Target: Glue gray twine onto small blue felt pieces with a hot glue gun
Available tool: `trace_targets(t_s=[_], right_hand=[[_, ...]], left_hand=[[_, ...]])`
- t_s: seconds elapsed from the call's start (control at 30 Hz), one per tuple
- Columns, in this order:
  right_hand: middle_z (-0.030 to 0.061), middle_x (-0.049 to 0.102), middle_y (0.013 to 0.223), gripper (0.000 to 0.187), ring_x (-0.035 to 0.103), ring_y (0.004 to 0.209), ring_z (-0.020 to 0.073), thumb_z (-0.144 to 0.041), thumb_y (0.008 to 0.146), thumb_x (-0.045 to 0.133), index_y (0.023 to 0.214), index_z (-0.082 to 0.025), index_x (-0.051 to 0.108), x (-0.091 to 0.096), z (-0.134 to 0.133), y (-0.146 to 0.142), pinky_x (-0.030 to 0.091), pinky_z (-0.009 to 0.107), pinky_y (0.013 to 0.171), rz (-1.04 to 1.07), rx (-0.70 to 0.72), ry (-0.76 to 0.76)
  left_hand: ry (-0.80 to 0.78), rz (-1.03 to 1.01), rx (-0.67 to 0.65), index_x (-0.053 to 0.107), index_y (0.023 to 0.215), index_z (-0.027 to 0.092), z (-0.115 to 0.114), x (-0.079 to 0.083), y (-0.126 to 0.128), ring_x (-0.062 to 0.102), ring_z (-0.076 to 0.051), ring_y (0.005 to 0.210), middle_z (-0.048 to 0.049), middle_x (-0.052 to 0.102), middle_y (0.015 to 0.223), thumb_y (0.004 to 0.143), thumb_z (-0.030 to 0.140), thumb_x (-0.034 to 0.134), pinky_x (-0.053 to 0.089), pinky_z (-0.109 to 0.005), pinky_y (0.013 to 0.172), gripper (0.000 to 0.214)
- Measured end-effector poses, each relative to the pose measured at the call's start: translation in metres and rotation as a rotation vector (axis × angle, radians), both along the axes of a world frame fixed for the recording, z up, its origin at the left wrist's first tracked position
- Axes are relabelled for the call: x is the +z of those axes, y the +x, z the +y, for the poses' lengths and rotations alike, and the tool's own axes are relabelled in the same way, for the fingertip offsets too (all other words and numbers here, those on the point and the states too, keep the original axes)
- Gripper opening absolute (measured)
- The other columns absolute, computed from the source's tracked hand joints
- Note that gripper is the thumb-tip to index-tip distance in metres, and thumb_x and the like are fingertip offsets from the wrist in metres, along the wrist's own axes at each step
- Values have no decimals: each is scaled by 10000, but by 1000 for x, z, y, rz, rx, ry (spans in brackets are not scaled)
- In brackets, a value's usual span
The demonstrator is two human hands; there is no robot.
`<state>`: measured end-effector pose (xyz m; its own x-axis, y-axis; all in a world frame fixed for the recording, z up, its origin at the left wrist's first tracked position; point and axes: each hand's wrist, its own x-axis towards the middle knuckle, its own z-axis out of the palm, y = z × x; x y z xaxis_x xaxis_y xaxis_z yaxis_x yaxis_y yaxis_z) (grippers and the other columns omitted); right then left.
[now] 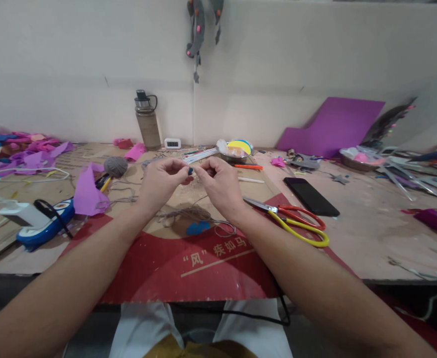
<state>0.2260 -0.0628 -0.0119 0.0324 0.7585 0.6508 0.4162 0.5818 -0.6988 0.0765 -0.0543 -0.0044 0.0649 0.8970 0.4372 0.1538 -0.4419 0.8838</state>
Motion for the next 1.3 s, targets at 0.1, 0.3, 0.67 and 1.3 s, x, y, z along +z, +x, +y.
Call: trace_targets(t_s=[0.1, 0.3, 0.67, 1.3], right_hand=[[-32, 495, 634, 194, 411, 600, 105, -235, 819, 594, 643, -189, 524, 0, -1, -1, 325, 273, 606, 4, 7, -7], [-18, 519, 629, 210, 433, 621, 118, -274, 833, 588, 646, -189, 547, -3, -1, -2, 332, 269, 601, -7, 35, -48], [-26, 503, 608, 206, 424, 614, 115, -275, 824, 590, 643, -190, 539, -4, -1, -2, 327, 265, 593, 16, 31, -71], [-37, 492, 580, 169, 397, 570, 104, -286, 812, 595, 678, -184, 611, -2, 1, 0, 322, 266, 578, 46, 40, -90]], left_hand=[[-6, -3, -3, 686, 782, 146, 1, -1, -1, 682, -134, 629, -15, 681, 690, 750, 334, 713, 594, -261, 658, 193], [-45, -62, 5, 657, 763, 153, 3, -3, 0, 672, -126, 593, -5, 667, 669, 738, 332, 715, 596, -270, 653, 190], [-53, -87, -10, 632, 737, 161, 1, -2, 2, 592, -106, 495, -6, 639, 570, 752, 283, 677, 487, -220, 493, 131], [-23, -54, -23, 645, 738, 174, 1, -2, 3, 562, -104, 510, -1, 633, 577, 750, 300, 686, 470, -235, 517, 133]])
